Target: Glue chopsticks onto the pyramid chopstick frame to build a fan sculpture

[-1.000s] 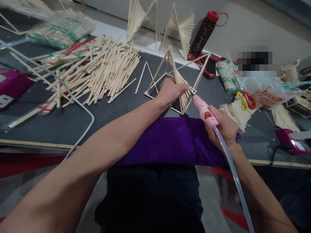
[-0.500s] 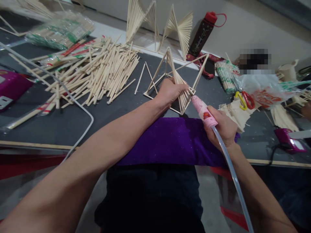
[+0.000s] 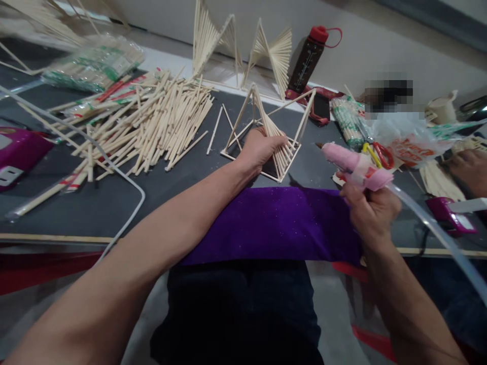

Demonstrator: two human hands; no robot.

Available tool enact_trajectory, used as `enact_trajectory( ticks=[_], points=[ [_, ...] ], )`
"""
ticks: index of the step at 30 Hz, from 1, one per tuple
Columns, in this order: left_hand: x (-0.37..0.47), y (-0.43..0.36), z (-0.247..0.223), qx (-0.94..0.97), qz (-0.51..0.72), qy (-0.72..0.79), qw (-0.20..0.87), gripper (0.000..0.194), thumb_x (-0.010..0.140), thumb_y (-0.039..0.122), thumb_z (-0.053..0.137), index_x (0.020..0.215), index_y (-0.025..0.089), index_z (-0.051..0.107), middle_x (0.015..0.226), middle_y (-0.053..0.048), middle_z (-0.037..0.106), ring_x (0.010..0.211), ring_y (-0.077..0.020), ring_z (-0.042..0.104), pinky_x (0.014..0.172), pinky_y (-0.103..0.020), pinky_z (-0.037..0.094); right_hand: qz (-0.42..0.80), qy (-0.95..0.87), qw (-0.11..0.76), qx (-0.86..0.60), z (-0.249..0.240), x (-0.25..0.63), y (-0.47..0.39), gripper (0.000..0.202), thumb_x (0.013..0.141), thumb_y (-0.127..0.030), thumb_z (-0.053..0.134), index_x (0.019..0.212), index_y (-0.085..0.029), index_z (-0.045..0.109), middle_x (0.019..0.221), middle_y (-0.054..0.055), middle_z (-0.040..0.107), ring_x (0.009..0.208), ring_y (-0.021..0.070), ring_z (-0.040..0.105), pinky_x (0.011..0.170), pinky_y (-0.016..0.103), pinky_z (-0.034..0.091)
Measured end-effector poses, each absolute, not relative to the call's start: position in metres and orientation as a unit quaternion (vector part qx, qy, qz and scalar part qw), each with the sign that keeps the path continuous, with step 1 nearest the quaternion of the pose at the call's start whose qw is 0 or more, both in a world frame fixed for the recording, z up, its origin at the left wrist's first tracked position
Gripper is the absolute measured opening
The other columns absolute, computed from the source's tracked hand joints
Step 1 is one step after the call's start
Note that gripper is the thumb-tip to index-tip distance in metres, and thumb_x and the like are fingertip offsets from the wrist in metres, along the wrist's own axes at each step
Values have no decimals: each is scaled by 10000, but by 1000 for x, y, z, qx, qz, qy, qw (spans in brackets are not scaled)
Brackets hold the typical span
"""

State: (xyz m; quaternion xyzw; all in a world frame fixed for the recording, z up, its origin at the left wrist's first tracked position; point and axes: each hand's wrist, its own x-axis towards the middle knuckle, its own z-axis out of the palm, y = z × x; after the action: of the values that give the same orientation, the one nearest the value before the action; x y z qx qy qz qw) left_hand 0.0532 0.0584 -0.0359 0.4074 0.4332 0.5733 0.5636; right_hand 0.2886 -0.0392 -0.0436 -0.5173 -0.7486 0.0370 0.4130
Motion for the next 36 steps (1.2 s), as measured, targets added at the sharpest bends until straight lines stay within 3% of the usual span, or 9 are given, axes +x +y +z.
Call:
enact_trajectory(
  ticks=[5,9,16,23,28,36],
  points=[
    [53,57,-35,405,560,435,577,159,581,186,659,727,140,615,693,-90,651,704,-228,645,717,-400,547,110,-652,515,-545,-42,287,-36,197,848,-359,607,948,-220,705,742,23,687,582,158,591,520,304,476],
    [50,56,-35,410,544,441,584,210,586,235,697,761,140,633,738,-95,670,726,-225,650,730,-391,547,180,-632,534,-533,-38,277,-36,125,818,-309,642,846,-203,701,696,2,670,547,120,551,514,266,441],
    [49,56,-35,409,539,456,578,225,581,223,736,774,140,654,761,-90,686,697,-203,647,702,-361,559,269,-589,557,-521,-31,280,-26,168,808,-358,627,874,-205,651,838,40,701,545,119,555,476,259,444],
    [52,54,-26,396,551,461,572,187,573,177,760,725,140,657,702,-78,682,635,-184,636,590,-306,566,351,-462,600,-551,-10,332,-6,179,737,-340,680,824,-196,617,599,-15,609,476,108,557,442,222,469],
    [51,53,-22,383,540,473,581,176,579,165,754,718,155,646,700,-66,700,604,-187,651,529,-295,568,386,-435,564,-586,-1,385,6,239,735,-377,679,811,-157,626,572,1,600,447,100,537,408,206,453],
    [50,53,-21,386,543,482,569,205,548,163,784,694,146,640,660,-43,691,578,-176,648,496,-280,567,421,-435,408,-683,-6,433,26,304,829,-434,608,761,-138,615,506,35,595,379,116,518,321,200,373]
  ],
)
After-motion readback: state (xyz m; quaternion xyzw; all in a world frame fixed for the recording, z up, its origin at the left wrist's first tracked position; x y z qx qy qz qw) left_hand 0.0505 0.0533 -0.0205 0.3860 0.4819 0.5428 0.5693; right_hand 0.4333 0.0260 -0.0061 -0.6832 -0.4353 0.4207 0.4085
